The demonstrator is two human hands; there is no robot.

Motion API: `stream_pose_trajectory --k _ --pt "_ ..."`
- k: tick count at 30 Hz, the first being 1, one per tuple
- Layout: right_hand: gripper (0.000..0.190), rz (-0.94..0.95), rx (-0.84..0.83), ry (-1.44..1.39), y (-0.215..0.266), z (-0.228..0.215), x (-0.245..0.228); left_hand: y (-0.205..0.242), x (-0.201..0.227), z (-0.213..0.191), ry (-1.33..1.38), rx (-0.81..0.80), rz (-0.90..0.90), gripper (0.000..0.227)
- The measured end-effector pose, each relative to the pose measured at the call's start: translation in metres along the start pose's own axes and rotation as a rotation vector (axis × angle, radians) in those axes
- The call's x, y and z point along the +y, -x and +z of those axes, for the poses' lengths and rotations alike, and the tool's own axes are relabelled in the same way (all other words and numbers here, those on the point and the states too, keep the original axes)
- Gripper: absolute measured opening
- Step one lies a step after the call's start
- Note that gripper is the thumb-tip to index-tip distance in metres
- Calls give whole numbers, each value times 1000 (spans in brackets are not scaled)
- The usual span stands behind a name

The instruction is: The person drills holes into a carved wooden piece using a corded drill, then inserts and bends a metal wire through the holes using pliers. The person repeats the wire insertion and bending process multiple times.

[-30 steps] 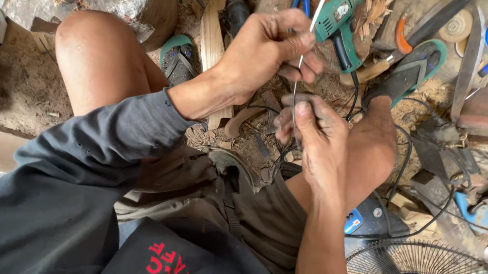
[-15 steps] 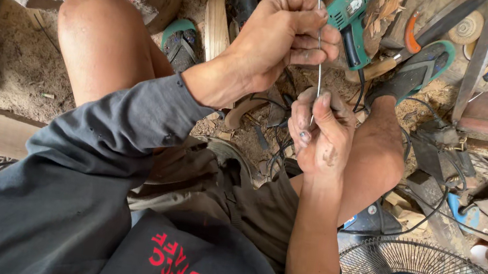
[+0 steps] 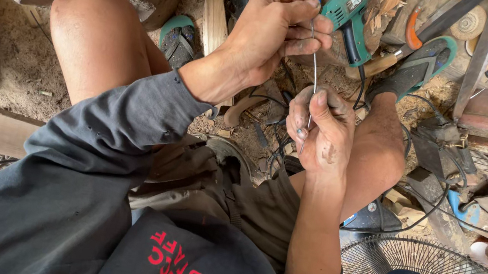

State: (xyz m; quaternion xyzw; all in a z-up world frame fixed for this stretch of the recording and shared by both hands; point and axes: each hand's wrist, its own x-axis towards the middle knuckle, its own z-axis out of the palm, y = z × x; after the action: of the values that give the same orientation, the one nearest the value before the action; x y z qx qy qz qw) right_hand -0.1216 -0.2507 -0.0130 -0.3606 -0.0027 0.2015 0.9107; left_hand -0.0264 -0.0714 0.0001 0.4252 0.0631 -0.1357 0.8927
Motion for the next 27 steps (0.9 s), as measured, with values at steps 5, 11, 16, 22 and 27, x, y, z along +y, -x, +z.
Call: stream_pose_trajectory --k 5,11,16,22,27 --pt "26 -6 99 60 -1 8 1 2 -2 -2 -5 1 3 11" --pt "26 39 98 117 -3 6 -2 10 2 -1 -66 -24 18 12" --pt "23 -73 64 122 -6 -2 10 13 1 1 8 59 -102 8" --pt "14 -252 -58 458 -16 9 8 8 -1 -2 62 196 -371 15" --pt "22 -671 -120 1613 -10 32 -26 -15 7 -25 -94 37 -353 13"
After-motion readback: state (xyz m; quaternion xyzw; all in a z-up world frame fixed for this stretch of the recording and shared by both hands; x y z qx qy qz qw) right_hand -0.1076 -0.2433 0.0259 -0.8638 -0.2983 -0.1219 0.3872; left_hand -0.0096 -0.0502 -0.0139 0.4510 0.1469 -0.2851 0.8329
